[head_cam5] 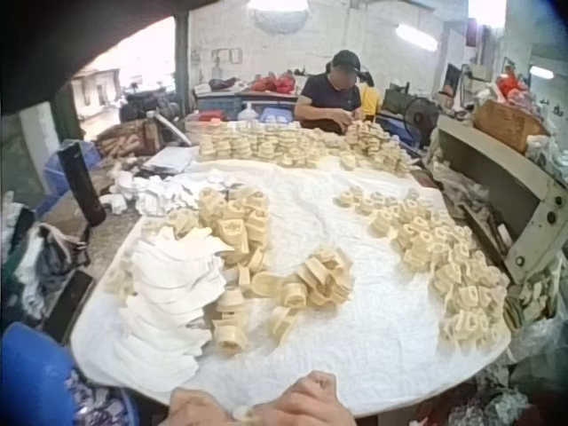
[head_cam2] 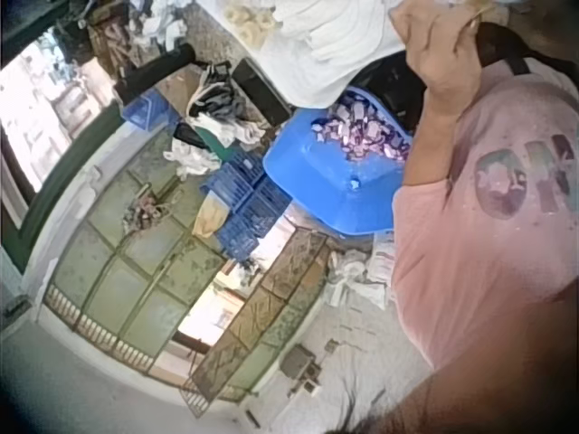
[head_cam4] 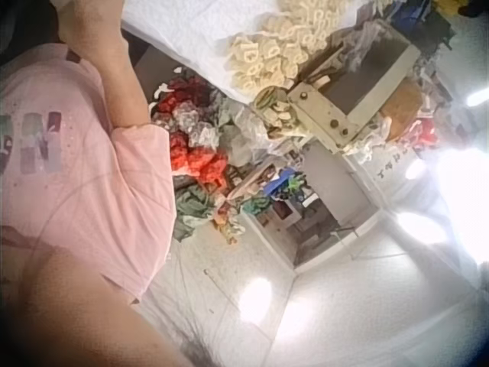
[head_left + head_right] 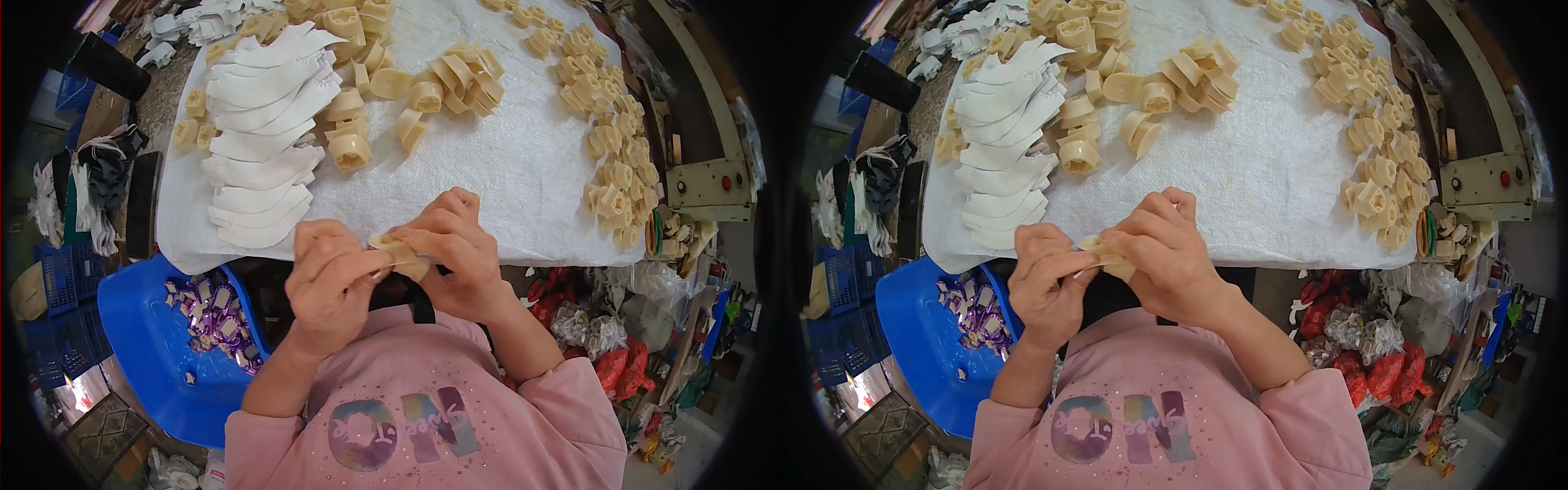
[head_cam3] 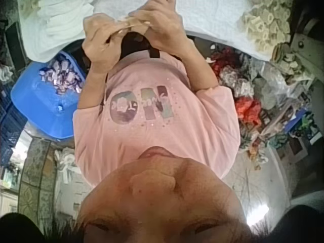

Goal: Attaching beige components to white strips for shoe assembly.

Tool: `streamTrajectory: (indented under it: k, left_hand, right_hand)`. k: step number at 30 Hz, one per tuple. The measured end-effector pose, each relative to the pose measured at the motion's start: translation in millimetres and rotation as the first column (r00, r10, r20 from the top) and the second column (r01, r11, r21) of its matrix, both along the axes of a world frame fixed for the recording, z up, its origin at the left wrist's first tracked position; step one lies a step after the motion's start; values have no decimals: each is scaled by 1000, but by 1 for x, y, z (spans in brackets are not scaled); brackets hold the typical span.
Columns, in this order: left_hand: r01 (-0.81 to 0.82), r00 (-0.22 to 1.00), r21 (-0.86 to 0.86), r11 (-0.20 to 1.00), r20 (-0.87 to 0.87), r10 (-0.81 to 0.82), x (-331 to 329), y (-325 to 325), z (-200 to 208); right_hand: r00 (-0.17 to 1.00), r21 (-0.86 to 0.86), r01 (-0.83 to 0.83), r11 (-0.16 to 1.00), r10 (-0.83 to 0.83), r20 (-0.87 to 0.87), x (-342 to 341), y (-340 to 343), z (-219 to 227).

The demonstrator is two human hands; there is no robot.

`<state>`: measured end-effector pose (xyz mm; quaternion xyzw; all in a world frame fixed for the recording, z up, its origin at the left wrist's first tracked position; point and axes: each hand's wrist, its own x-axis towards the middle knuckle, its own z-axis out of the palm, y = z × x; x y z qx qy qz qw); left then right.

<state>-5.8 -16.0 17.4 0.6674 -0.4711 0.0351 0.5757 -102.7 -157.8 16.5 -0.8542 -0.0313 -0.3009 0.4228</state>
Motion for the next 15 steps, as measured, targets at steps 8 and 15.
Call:
streamTrajectory:
  k: [8, 15]
  left_hand:
    - [-48, 998, -106, 993, -52, 43, 13, 14, -12]
    - [159, 962, -202, 966, -189, -198, -7, 3, -10]
  right_hand:
    - [992, 249, 71, 966, -43, -119, -9, 9, 5]
    - [977, 961, 168, 221, 90, -191, -18, 31, -9]
